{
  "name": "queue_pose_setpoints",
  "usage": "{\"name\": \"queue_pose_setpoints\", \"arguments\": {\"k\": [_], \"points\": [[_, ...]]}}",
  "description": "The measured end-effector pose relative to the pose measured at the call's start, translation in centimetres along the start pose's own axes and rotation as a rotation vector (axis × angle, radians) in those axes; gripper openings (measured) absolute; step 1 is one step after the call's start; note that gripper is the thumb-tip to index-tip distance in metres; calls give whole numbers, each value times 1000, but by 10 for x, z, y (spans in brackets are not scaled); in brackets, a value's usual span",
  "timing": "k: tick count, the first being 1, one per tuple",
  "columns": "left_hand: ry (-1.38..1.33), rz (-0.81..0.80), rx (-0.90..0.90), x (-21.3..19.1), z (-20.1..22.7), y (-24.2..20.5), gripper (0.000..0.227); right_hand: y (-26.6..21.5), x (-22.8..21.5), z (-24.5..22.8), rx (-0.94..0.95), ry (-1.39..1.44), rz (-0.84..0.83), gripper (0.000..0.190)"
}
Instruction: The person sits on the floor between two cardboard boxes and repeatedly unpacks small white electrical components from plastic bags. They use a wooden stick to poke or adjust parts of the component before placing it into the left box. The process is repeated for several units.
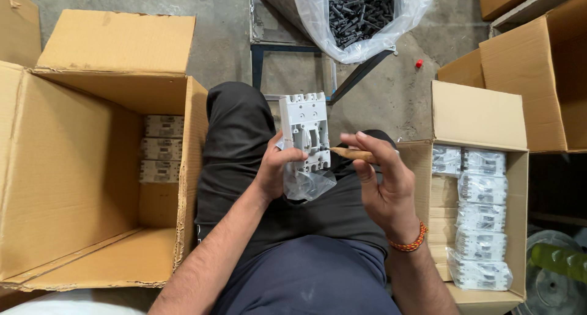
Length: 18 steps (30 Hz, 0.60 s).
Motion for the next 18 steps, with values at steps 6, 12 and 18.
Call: {"name": "queue_pose_setpoints", "arguments": {"k": [6, 12, 18], "points": [[35, 21, 20, -7, -7, 1, 54, 9, -1, -6, 116, 69, -31, 26], [6, 36, 43, -7, -4, 4, 53, 5, 5, -3, 172, -75, 208, 15], [-3, 41, 47, -7, -8, 3, 51, -2, 3, 10, 230, 99, 290, 18]]}}
Point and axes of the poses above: each hand's wrist, its own y-axis towards the middle knuckle, its own x-axis out of the palm, z = x × y, the point moved 4 cm from there along y, towards the middle knuckle, and after that the axes turned 8 degrees about -z, right-handed, at the moved point
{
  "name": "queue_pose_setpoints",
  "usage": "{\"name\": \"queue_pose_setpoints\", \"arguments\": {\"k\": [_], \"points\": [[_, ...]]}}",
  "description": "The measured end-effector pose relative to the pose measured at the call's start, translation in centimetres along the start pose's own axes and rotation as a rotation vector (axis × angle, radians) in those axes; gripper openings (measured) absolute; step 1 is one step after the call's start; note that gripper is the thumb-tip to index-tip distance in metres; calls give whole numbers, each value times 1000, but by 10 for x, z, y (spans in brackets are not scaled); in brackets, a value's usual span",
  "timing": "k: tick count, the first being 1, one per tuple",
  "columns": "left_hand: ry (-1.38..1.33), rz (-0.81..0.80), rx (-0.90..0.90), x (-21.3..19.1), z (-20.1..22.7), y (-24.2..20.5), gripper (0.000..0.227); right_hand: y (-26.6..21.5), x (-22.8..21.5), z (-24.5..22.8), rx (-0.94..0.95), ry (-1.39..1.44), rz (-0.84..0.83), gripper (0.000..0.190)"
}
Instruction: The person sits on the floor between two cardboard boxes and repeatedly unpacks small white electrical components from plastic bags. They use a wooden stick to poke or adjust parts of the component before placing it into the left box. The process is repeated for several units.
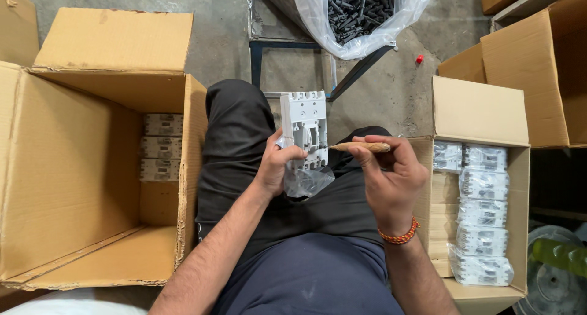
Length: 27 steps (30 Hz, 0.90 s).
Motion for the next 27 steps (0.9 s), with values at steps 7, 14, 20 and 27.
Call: {"name": "queue_pose_setpoints", "arguments": {"k": [7, 14, 20, 27], "points": [[13, 89, -66, -8, -8, 4, 44, 33, -27, 36, 141, 311, 107, 12], [53, 112, -124, -5, -8, 6, 40, 142, -8, 76, 167, 283, 78, 19], [79, 64, -166, -9, -12, 2, 41, 147, 8, 41, 42, -100, -167, 45], [466, -256, -271, 9, -28, -1, 62, 80, 12, 20, -12, -195, -1009, 61]]}}
Point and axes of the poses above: each hand's wrist, its own y-axis towards the middle knuckle, its own x-axis out of the palm, z = x × y, the point moved 4 cm from there along y, towards the middle knuckle, and after that the axes turned 8 degrees about -z, right-handed, at the moved point
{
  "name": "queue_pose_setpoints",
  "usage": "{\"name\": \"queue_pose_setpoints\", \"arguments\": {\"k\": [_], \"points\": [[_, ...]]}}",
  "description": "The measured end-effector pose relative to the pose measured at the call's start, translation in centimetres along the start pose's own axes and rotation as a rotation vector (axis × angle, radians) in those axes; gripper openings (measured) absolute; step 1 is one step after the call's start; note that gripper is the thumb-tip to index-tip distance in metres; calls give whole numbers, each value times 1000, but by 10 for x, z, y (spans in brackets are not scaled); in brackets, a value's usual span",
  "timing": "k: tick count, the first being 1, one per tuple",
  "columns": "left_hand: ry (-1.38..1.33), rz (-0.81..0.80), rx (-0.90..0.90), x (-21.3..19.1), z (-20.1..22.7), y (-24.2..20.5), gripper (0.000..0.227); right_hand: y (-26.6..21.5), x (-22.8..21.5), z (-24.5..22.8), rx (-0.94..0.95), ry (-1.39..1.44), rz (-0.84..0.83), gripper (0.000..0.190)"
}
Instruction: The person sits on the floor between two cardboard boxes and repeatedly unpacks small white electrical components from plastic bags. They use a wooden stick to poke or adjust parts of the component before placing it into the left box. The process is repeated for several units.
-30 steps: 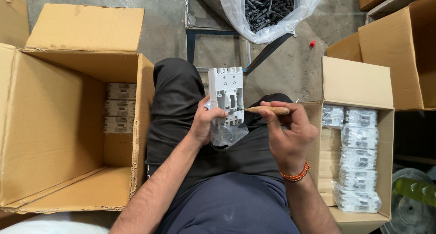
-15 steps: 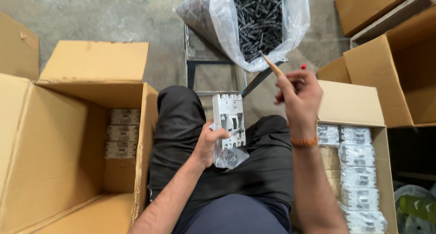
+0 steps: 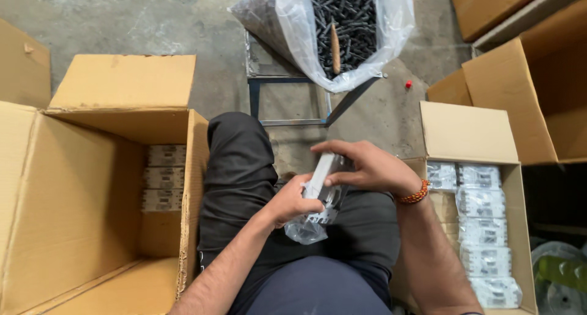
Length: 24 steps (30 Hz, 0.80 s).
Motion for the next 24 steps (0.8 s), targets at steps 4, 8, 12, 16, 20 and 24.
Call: {"name": "queue_pose_setpoints", "arguments": {"k": [4, 8, 12, 16, 20, 24], "points": [[39, 24, -54, 11, 9, -2, 75, -20, 0, 2, 118, 47, -45, 57], [-35, 16, -35, 12, 15, -7, 71, -50, 12, 6, 69, 191, 69, 59], [27, -39, -67, 18, 13, -10, 63, -71, 30, 24, 142, 458, 155, 59], [-7, 99, -83, 17, 28, -8, 59, -95, 30, 34, 144, 405, 309, 43], [-416, 308, 125, -4, 61, -21, 53, -127, 24, 43, 259, 268, 574, 42], [-874, 124, 385, -13, 77, -33, 51, -138, 33, 43, 442, 95, 632, 42]]}}
Point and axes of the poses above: each hand's wrist, its own y-axis towards the middle knuckle, its own x-axis out of the palm, z = x × y, the point moved 4 cm from there along y, towards the middle knuckle, and after that the axes turned 8 degrees about -z, right-handed, at the moved point
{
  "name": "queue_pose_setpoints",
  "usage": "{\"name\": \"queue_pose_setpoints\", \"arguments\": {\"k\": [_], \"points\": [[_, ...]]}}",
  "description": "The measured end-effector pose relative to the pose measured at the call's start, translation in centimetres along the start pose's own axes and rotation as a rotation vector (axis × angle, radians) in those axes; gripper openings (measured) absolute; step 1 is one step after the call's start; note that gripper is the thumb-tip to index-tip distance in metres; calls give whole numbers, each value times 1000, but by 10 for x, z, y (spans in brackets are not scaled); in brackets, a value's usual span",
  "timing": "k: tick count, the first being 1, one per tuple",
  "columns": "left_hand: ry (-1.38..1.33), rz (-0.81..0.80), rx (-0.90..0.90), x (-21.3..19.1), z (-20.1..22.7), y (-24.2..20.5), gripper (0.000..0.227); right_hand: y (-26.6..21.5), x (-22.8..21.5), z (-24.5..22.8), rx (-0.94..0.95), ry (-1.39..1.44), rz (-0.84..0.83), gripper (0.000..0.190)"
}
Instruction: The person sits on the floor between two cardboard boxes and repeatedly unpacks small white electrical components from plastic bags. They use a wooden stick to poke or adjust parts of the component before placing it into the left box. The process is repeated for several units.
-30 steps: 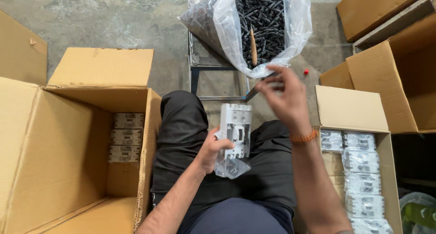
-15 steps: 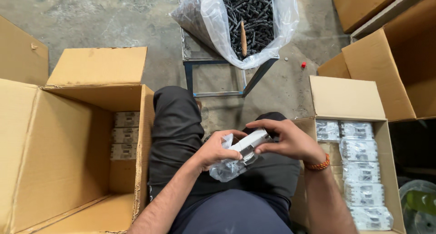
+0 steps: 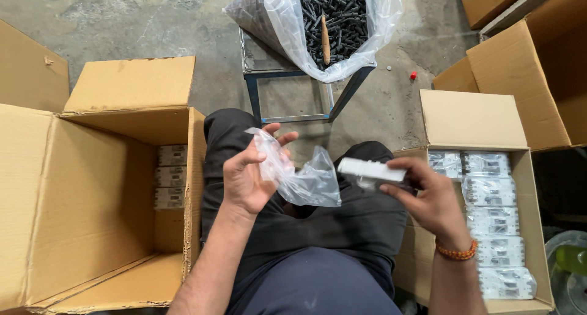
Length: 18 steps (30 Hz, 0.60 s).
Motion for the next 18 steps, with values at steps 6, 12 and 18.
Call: {"name": "queue_pose_setpoints", "arguments": {"k": [6, 12, 18], "points": [[-132, 345, 17, -38, -22, 9, 39, -12, 31, -40, -395, -74, -155, 58], [-214, 406, -93, -54, -54, 7, 32, -8, 38, -51, -251, 85, -106, 69], [65, 496, -160, -56, -61, 7, 34, -5, 37, -57, -352, -170, -157, 38]]}}
Point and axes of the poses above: each hand's wrist, its own y-axis towards the middle knuckle, its own x-axis out of the palm, z = x × y, the point moved 4 cm from there along y, towards the middle knuckle, and after that the axes turned 8 degrees about -z, right-handed, at the moved point
